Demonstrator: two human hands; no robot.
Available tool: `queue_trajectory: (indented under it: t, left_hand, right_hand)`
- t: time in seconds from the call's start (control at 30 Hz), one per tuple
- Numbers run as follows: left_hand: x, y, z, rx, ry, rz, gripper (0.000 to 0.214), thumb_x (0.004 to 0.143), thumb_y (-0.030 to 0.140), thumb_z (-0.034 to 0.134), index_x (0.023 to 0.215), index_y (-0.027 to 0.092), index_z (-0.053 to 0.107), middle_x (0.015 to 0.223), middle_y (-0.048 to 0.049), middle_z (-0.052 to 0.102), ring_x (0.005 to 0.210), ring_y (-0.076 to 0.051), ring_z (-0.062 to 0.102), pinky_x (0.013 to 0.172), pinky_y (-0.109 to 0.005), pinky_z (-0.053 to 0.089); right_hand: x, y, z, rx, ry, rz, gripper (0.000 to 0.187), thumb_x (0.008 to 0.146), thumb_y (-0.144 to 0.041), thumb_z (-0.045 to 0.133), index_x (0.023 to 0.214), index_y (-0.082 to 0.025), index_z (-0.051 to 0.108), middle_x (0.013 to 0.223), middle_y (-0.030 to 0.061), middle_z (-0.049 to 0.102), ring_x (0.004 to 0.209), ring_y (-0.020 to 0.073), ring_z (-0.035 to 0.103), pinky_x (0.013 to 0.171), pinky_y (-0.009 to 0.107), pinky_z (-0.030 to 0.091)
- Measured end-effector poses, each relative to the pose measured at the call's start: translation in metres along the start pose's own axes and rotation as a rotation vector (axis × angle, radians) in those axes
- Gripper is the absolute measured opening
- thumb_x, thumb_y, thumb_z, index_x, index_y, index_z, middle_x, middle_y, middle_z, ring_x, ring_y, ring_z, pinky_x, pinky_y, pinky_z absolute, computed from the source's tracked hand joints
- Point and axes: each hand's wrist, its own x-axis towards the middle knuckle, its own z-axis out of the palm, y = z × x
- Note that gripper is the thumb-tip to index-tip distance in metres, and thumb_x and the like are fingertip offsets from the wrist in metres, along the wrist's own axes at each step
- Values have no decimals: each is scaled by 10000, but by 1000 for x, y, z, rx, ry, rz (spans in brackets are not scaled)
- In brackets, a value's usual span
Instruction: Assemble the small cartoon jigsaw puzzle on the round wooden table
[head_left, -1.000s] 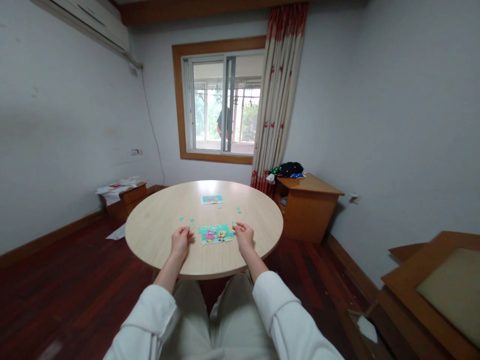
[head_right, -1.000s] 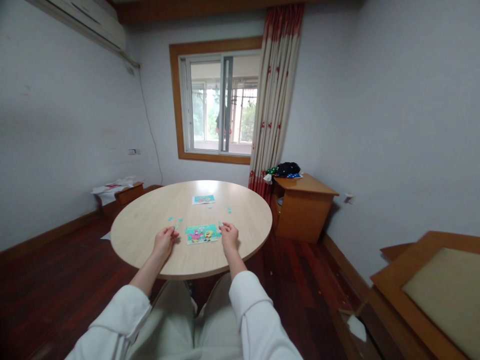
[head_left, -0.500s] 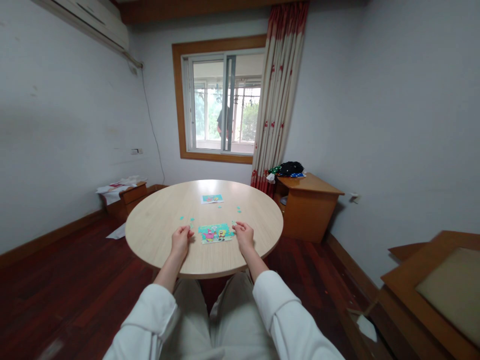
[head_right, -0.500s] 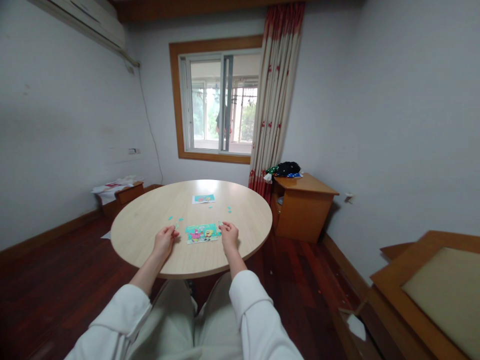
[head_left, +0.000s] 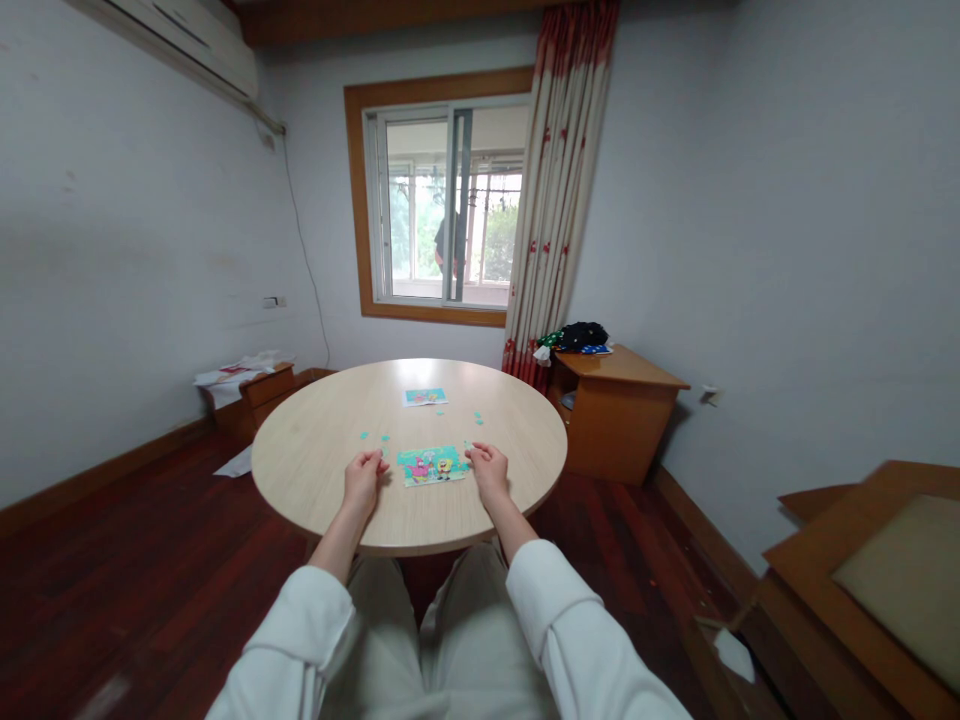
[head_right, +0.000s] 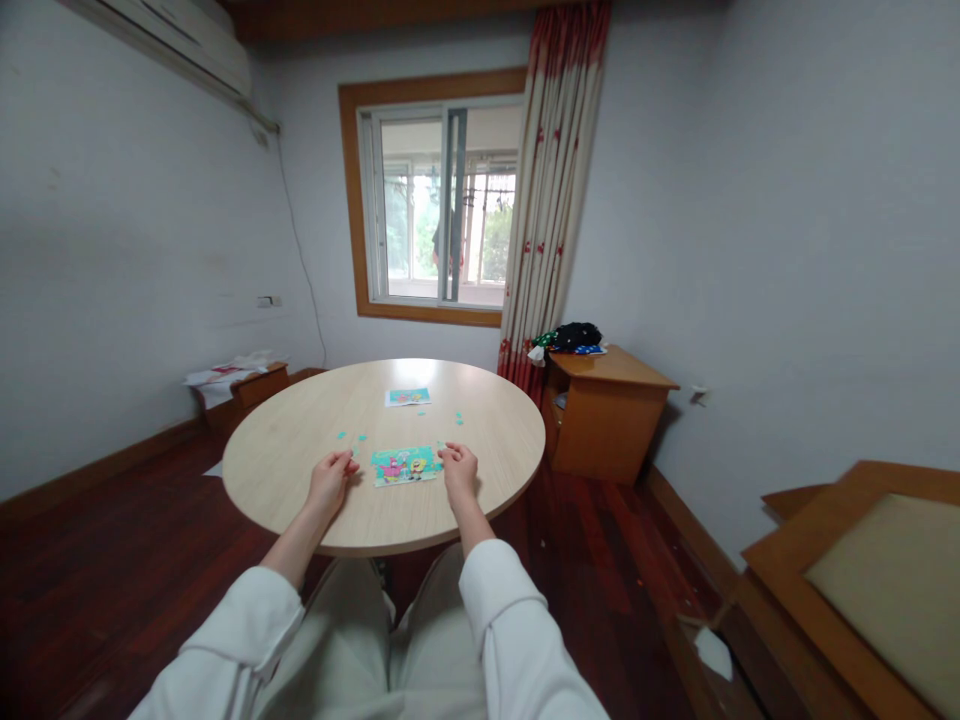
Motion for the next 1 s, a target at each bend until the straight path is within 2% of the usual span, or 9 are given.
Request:
queue_trajectory:
  t: [0.27, 0.63, 1.0]
  left_hand:
    - [-1, 1, 0, 39, -4, 11, 407, 459, 478, 730, 625, 155, 546, 508, 17, 538, 487, -99, 518, 509, -236, 397]
    - [-1, 0, 0, 45, -10, 19, 457, 440, 512, 751, 651, 148, 573, 490, 22, 538, 477, -106, 521, 473, -226, 387]
    - [-1, 0, 0, 54, -17, 26, 415, 461, 485, 744, 640, 148, 579, 490, 19, 541, 476, -109, 526, 467, -225, 386]
  right_hand:
    - [-1, -2, -1, -16, -11, 5, 190, 576, -247, 620, 750, -171, 621, 674, 47, 696, 755, 213, 681, 654, 293, 511]
    - [3, 5, -2, -21, -19, -58, 219, 595, -315, 665, 749, -158, 662, 720, 59, 701, 722, 197, 662, 641, 286, 502]
    - [6, 12, -4, -97, -3, -107, 210, 625, -274, 605, 782, -174, 701, 834, 60, 722, 761, 184, 639, 688, 297, 500]
